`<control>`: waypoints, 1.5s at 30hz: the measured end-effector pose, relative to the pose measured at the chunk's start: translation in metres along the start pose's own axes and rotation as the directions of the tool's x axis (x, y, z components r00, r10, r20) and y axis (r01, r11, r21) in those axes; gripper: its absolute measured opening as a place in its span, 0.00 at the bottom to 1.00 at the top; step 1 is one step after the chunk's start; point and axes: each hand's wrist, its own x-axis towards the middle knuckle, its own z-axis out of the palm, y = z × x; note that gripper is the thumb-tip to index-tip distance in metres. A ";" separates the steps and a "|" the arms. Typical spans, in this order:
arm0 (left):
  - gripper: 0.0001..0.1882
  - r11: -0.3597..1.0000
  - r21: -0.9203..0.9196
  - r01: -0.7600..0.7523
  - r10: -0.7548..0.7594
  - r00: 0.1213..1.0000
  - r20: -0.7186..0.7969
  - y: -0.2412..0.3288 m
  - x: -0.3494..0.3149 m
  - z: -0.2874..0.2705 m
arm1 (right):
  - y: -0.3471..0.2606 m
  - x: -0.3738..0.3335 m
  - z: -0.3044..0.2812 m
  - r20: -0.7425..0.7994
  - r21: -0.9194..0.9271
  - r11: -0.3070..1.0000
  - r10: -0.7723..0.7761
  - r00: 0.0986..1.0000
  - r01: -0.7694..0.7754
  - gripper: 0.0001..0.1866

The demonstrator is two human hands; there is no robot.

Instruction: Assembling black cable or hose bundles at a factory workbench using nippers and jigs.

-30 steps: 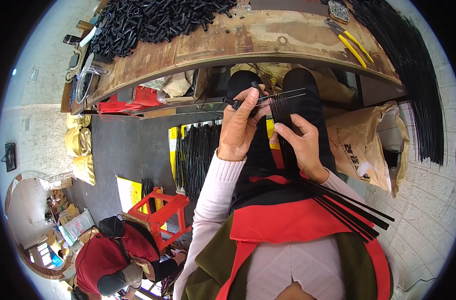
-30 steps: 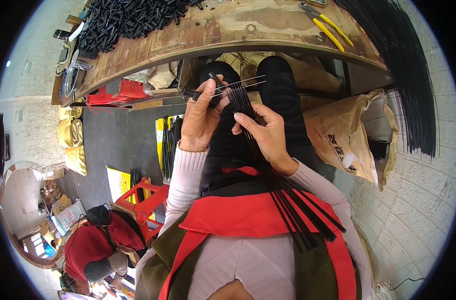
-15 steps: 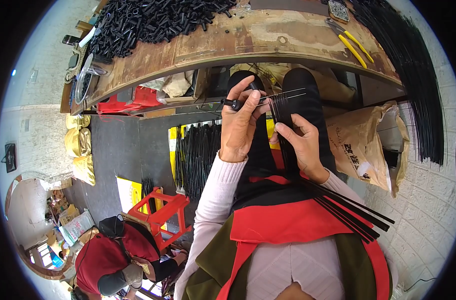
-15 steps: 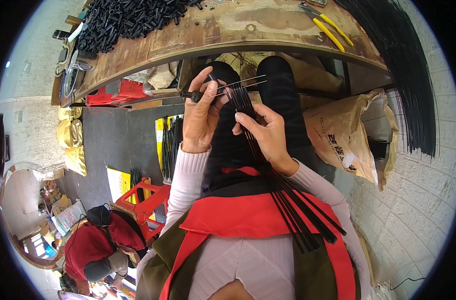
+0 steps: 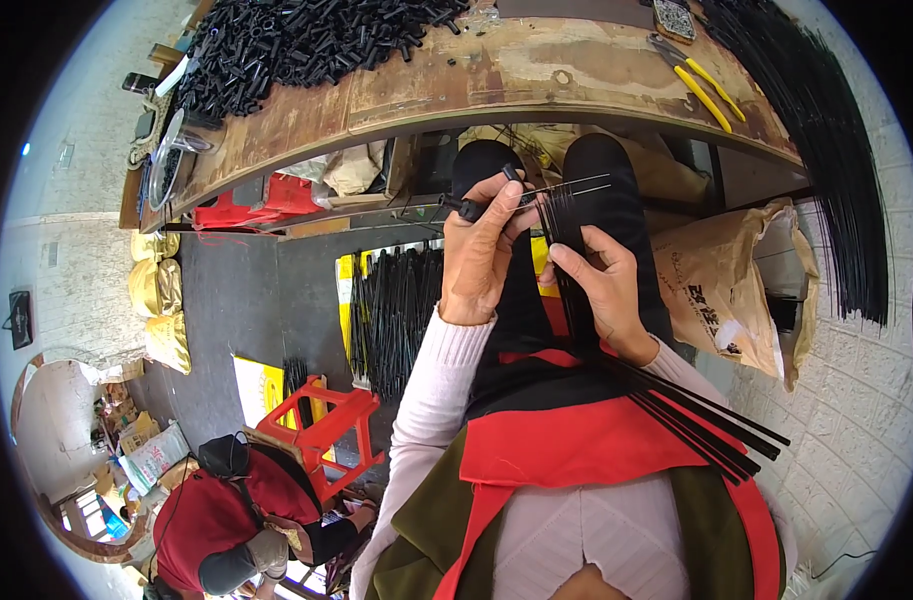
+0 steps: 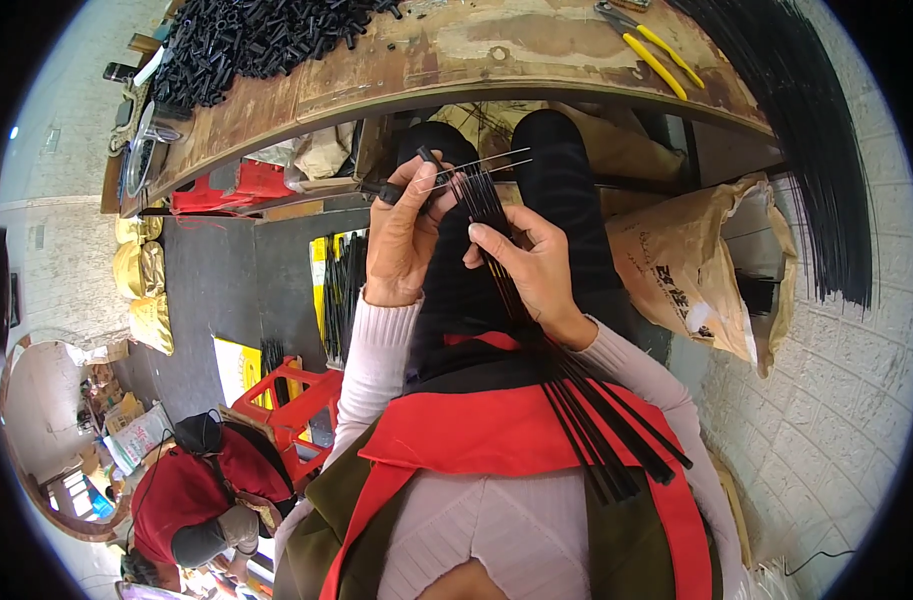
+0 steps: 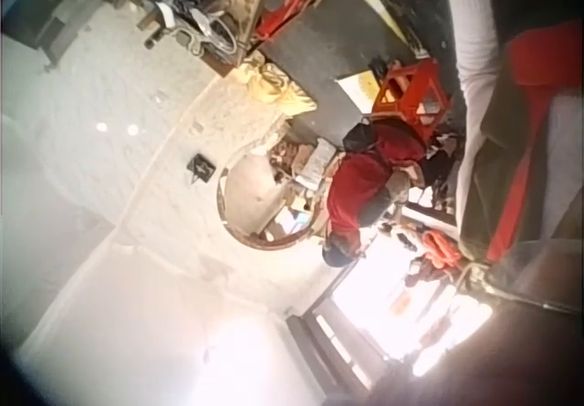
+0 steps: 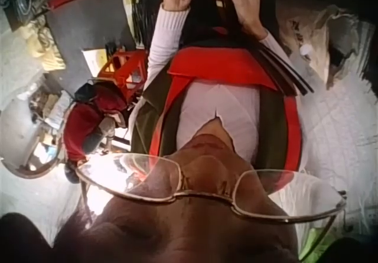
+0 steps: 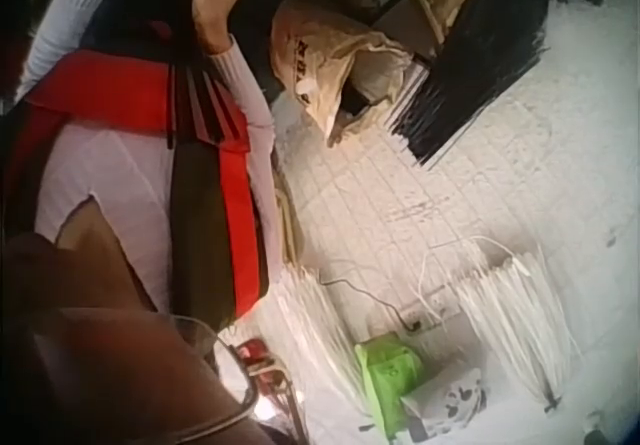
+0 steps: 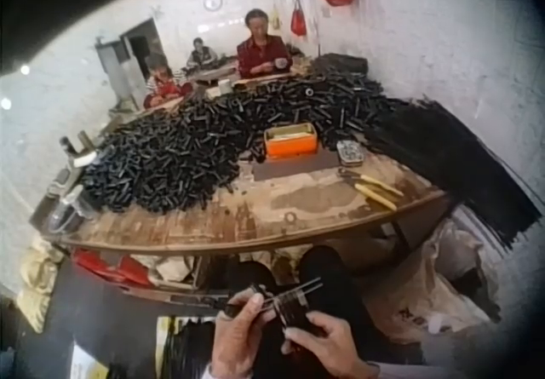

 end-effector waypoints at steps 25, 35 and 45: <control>0.17 0.985 0.155 -0.071 0.071 0.997 0.009 0.001 -0.022 0.001 | 0.002 -0.003 0.006 0.008 -0.143 0.989 -0.028 1.000 0.029 0.08; 0.16 0.999 0.043 0.012 -0.014 0.999 0.038 -0.002 -0.015 -0.007 | -0.019 0.007 -0.001 0.079 -0.166 0.986 0.004 0.997 0.010 0.10; 0.17 0.991 0.044 0.130 -0.133 0.987 0.087 0.001 -0.016 -0.010 | -0.019 0.010 -0.010 0.162 -0.108 0.992 0.081 0.983 -0.064 0.12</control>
